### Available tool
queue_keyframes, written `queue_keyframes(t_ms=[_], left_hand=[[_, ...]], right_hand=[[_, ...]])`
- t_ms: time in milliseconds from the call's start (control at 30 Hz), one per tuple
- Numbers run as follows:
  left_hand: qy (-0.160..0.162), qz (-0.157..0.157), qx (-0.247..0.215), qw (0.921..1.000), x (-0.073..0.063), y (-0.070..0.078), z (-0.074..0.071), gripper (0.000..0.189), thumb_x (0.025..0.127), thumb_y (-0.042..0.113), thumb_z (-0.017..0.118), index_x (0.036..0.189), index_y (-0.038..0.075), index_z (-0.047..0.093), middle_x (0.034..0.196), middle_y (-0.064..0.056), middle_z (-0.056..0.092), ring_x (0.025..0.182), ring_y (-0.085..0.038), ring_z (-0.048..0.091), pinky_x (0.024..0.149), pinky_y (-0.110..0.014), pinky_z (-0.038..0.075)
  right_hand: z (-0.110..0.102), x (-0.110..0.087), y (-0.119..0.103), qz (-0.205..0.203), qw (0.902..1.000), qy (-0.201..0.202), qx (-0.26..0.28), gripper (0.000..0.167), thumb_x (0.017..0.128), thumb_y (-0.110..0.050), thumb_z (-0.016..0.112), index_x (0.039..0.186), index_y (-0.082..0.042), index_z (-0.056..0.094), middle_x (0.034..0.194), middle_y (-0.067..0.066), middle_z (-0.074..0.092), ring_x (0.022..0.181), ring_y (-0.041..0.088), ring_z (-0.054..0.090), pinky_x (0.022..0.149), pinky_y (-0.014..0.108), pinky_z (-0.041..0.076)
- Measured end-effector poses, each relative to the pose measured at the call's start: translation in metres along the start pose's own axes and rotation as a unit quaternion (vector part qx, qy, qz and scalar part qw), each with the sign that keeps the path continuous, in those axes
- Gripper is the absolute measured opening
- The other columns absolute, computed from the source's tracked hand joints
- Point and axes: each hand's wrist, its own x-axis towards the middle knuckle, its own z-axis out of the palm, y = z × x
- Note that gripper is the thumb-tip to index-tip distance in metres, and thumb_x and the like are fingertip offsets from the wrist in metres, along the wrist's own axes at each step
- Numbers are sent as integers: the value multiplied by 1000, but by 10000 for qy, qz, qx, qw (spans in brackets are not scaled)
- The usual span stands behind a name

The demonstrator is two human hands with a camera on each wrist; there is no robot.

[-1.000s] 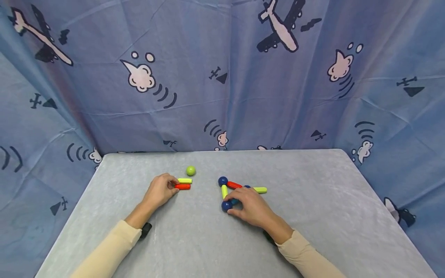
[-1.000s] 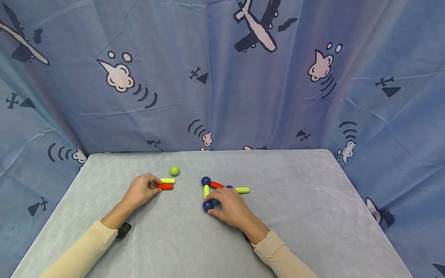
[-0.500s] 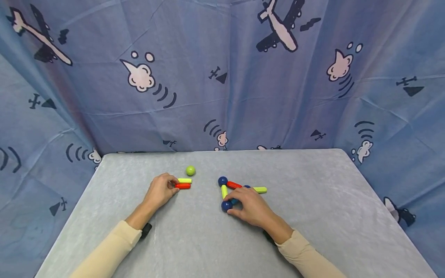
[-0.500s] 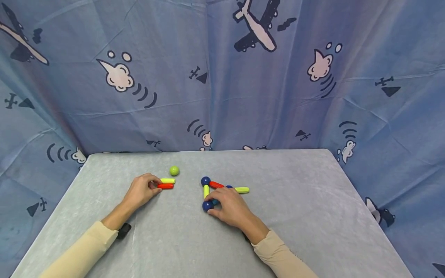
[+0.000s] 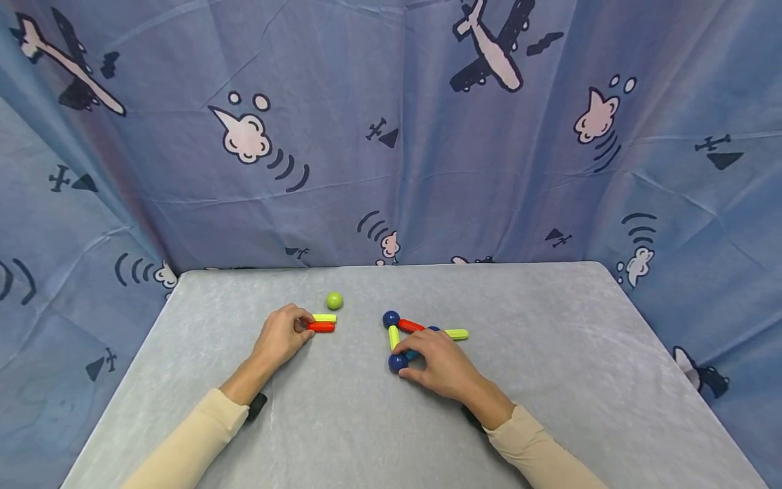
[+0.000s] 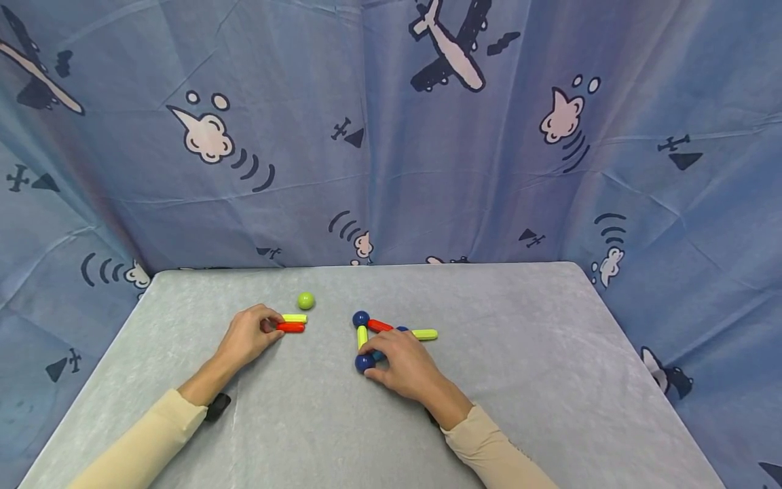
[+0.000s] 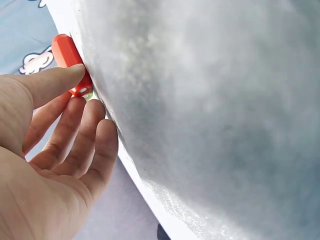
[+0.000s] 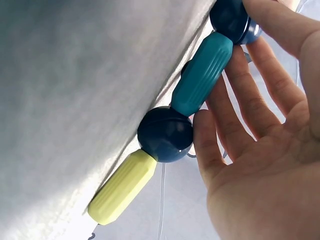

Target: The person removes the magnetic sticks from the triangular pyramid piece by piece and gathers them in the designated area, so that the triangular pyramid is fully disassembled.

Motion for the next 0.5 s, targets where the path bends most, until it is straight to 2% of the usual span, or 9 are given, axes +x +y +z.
queue_keyframes(t_ms=[500], left_hand=[[5,-45,-18,10000,-2,0,0,20,76,5,84,94,7,75,85,-5,66,73,-15,61,64,-27,47]], right_hand=[[2,0,-2,-37,9999,-4,-160,33,80,-32,84,110,-26,73,115,-6,71,114,19,63,106,50,43]])
